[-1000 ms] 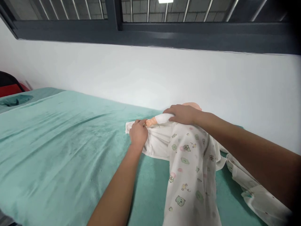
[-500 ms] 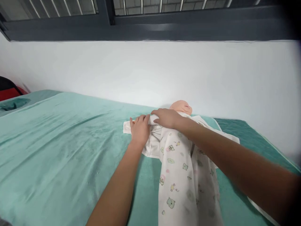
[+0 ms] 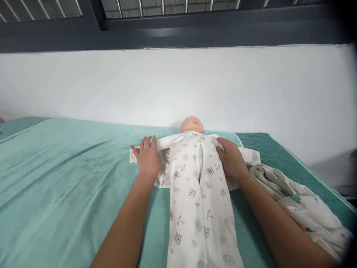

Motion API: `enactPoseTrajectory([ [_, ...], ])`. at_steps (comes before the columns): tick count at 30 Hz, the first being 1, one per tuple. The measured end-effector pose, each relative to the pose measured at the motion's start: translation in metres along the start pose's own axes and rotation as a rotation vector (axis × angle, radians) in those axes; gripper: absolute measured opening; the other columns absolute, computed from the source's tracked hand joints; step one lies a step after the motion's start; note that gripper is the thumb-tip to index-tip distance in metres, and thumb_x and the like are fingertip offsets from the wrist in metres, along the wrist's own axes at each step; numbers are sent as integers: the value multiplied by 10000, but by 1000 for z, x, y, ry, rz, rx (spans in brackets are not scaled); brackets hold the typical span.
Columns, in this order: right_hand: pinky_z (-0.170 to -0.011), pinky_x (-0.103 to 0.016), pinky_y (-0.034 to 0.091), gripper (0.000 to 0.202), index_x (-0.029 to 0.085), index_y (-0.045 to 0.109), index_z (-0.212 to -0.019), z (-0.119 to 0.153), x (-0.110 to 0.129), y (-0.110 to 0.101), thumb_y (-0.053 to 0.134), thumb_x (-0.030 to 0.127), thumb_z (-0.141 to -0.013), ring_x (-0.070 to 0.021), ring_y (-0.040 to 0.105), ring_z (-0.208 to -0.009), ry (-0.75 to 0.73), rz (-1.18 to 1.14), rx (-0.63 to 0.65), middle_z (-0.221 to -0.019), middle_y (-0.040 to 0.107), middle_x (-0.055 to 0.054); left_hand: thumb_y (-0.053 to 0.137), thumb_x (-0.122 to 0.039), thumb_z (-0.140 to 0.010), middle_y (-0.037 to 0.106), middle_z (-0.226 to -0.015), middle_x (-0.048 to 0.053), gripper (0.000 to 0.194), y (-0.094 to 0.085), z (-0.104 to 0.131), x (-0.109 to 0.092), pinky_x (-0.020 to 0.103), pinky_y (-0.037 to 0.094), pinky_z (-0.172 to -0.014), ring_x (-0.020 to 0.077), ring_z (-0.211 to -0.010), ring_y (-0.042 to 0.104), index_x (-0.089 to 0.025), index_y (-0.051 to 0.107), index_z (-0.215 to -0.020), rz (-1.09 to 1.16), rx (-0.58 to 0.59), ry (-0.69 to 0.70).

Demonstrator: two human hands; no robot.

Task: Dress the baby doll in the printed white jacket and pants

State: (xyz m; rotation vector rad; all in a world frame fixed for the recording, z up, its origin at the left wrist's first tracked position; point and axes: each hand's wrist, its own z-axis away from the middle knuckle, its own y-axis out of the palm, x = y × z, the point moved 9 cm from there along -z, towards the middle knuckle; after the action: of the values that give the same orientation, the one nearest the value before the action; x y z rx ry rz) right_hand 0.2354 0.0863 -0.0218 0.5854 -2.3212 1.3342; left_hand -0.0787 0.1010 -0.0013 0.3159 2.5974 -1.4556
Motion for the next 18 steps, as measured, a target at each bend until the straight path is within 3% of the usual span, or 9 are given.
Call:
enactPoseTrajectory([
  [3, -1094, -492, 346, 420, 198, 617, -1280, -7, -20, 6, 413, 279, -923, -289, 528, -1255, 67, 135, 12, -1343, 618, -95, 400, -38, -786, 497, -1451, 100, 615, -11, 3, -8, 558, 237, -1200, 270, -1405, 383, -188, 524, -1370, 266, -7, -9],
  [6, -1042, -453, 403, 445, 193, 618, -1285, -9, -39, -3, 375, 247, -916, -279, 572, -1203, 198, 115, -54, -1310, 645, -85, 431, -96, -811, 581, -1353, 50, 492, -31, 5, -30, 383, 431, -1106, 212, -1272, 528, -211, 600, -1259, 568, 13, -13],
  [8, -1028, -426, 415, 455, 174, 614, -1288, -8, -44, -9, 374, 239, -907, -273, 571, -1205, 238, 87, -90, -1317, 640, -93, 426, -112, -829, 637, -1261, 19, 419, -44, 2, -59, 348, 463, -1066, 189, -1185, 584, -232, 640, -1169, 669, 61, 57],
  [11, -1040, -426, 390, 434, 179, 625, -1267, -8, -42, -8, 400, 261, -905, -272, 571, -1196, 250, 83, -80, -1286, 656, -98, 405, -64, -813, 669, -1205, -1, 406, -50, -8, -128, 307, 462, -1050, 162, -1157, 596, -238, 680, -1057, 674, 214, 318],
  [13, -1040, -443, 375, 416, 186, 630, -1249, -8, -40, -7, 434, 300, -901, -284, 575, -1177, 280, 94, -70, -1249, 671, -104, 411, -26, -779, 687, -1173, 15, 423, -38, -17, -174, 313, 482, -1011, 176, -1155, 599, -221, 690, -1028, 530, 351, 465],
  [15, -1047, -460, 355, 416, 182, 630, -1240, -7, -40, -6, 472, 342, -890, -298, 566, -1182, 314, 102, -61, -1231, 674, -115, 443, -40, -783, 681, -1193, 67, 398, -14, -23, -214, 348, 527, -907, 231, -1137, 609, -191, 692, -1055, 274, 489, 580],
  [18, -1060, -475, 320, 418, 176, 625, -1231, -7, -40, -7, 484, 357, -881, -309, 543, -1208, 332, 116, -54, -1238, 662, -134, 505, -115, -808, 698, -1127, 112, 304, 27, -26, -256, 369, 541, -823, 264, -1038, 648, -179, 704, -1028, -8, 676, 670],
])
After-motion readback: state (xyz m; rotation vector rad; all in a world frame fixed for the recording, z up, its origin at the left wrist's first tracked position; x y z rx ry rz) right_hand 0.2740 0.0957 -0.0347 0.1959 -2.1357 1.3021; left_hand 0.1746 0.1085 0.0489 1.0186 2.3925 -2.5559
